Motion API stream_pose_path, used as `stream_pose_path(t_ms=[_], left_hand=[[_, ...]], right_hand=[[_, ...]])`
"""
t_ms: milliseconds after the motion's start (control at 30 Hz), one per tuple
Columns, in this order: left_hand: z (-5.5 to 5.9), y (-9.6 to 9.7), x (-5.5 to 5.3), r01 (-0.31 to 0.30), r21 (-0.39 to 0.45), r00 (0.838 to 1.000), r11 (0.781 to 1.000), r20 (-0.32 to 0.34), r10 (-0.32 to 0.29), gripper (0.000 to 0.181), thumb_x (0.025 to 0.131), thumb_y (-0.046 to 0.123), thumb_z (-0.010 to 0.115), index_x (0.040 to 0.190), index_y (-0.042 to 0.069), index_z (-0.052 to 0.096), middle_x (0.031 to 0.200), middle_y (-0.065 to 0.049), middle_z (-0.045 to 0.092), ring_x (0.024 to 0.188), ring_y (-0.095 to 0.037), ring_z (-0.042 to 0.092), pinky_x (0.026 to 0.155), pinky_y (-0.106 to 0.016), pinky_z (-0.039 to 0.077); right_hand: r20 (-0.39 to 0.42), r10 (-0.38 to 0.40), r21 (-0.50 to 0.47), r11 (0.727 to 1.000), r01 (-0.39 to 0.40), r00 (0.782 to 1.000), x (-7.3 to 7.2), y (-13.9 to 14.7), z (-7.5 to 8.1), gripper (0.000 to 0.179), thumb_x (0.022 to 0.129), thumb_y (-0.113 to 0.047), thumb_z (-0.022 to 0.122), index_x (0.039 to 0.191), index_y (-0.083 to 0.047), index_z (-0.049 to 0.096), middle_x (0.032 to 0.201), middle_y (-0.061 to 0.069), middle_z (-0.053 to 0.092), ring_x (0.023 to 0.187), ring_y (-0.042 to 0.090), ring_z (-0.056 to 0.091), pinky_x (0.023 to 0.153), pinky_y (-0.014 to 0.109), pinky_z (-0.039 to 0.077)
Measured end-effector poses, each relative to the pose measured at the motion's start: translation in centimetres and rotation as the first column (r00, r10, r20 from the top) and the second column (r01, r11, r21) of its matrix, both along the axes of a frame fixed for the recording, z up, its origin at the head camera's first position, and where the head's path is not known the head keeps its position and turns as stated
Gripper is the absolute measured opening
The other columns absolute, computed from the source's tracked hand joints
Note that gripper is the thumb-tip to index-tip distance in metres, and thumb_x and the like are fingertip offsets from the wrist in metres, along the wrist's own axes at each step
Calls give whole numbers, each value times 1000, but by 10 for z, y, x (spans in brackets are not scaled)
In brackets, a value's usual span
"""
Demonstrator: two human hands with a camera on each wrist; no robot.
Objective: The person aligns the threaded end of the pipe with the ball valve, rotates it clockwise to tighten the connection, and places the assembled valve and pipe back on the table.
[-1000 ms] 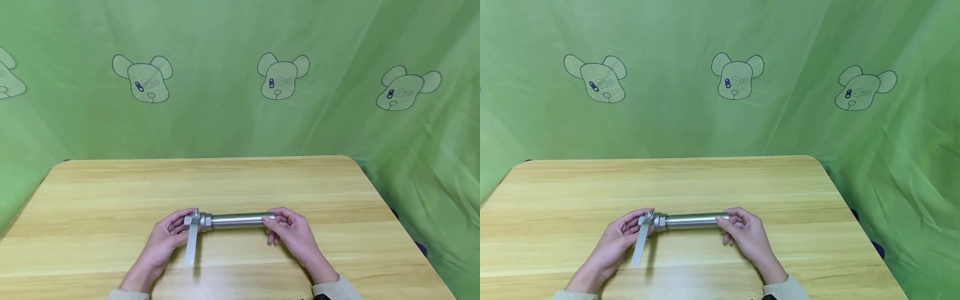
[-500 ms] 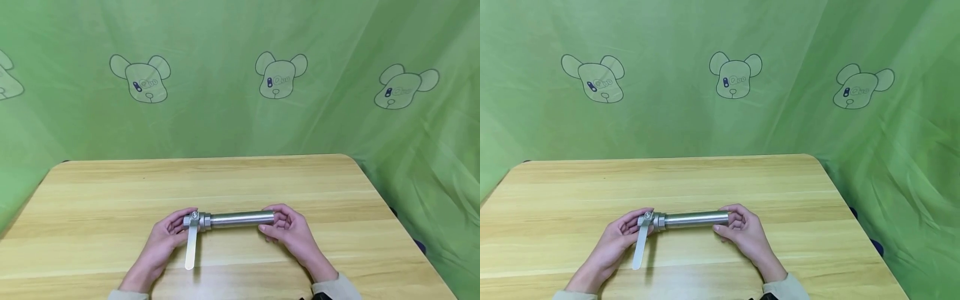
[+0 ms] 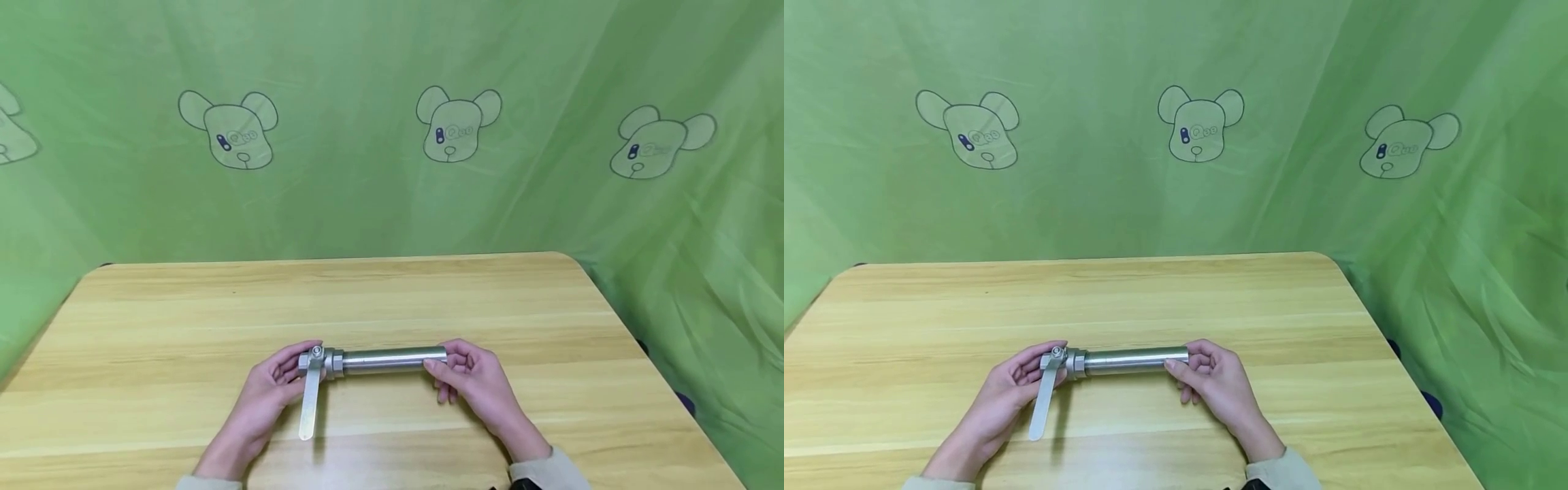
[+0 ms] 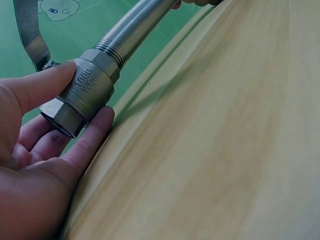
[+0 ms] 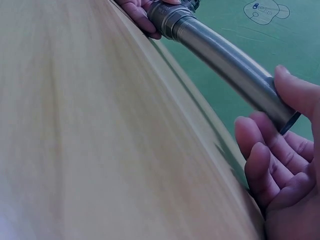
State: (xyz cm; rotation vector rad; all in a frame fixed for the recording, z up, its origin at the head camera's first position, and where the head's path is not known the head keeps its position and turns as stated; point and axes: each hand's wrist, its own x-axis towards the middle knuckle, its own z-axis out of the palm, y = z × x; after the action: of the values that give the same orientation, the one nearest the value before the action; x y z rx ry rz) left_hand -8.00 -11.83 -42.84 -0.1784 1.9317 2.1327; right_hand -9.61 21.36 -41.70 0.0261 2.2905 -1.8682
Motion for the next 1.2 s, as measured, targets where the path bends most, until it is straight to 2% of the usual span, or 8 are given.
stream_pose_path(t_ms=[133, 300, 500, 700, 800, 1000, 1200], left_hand=[[0, -1, 0, 5, 8, 1000, 1000, -5, -5, 67, 88, 4, 82, 151, 12, 60, 150, -12, 66, 137, -24, 64, 106, -20, 56], [-1, -1, 0, 7, 1, 1000, 1000, -14, -7, 67, 88, 2, 82, 150, 12, 60, 150, -12, 66, 138, -24, 63, 106, -19, 56], [-1, 0, 0, 7, -7, 1000, 1000, -7, -8, 66, 90, 7, 82, 152, 14, 60, 154, -11, 64, 142, -26, 61, 107, -19, 55], [0, 0, 0, 16, -3, 1000, 1000, -6, -16, 67, 92, 8, 80, 155, 16, 57, 155, -12, 62, 142, -27, 61, 106, -19, 55], [0, 0, 1, 12, -4, 1000, 1000, -7, -12, 66, 92, 7, 80, 154, 16, 58, 154, -13, 63, 141, -27, 61, 106, -19, 55], [0, 0, 0, 13, -4, 1000, 1000, -8, -13, 67, 92, 8, 80, 154, 16, 58, 155, -12, 62, 143, -27, 60, 107, -19, 55], [0, 0, 0, 8, 11, 1000, 1000, -8, -8, 66, 93, 7, 79, 155, 14, 57, 158, -12, 60, 145, -28, 58, 106, -18, 55]], right_hand=[[-27, -27, 35, 999, 28, 999, -1, -2, -1, 32, 93, -19, 85, 110, 4, 71, 79, 8, 72, 63, 15, 67, 58, 25, 58], [-45, -56, 46, 997, 58, 997, -3, -2, -2, 34, 90, -15, 88, 115, 2, 74, 85, 7, 74, 70, 14, 68, 65, 26, 62], [-34, -31, -28, 999, 30, 999, -2, -1, -2, 44, 90, -12, 87, 126, 3, 68, 92, 7, 71, 72, 13, 69, 68, 29, 66], [-135, 6, -39, 999, -11, 991, -1, 3, -3, 58, 79, 0, 91, 132, 0, 67, 98, 7, 67, 75, 7, 61, 66, 20, 60], [-159, 18, -24, 999, -22, 987, -1, 3, -3, 56, 78, 2, 91, 129, 0, 68, 98, 8, 68, 76, 8, 61, 67, 20, 58], [-107, -18, 22, 1000, 21, 994, -1, 2, -1, 49, 78, -2, 93, 122, 0, 72, 95, 8, 71, 77, 10, 65, 68, 21, 59], [-25, -17, -11, 1000, 17, 1000, -1, 0, 0, 46, 86, -8, 89, 126, 4, 70, 89, 8, 72, 66, 15, 70, 61, 26, 61]])
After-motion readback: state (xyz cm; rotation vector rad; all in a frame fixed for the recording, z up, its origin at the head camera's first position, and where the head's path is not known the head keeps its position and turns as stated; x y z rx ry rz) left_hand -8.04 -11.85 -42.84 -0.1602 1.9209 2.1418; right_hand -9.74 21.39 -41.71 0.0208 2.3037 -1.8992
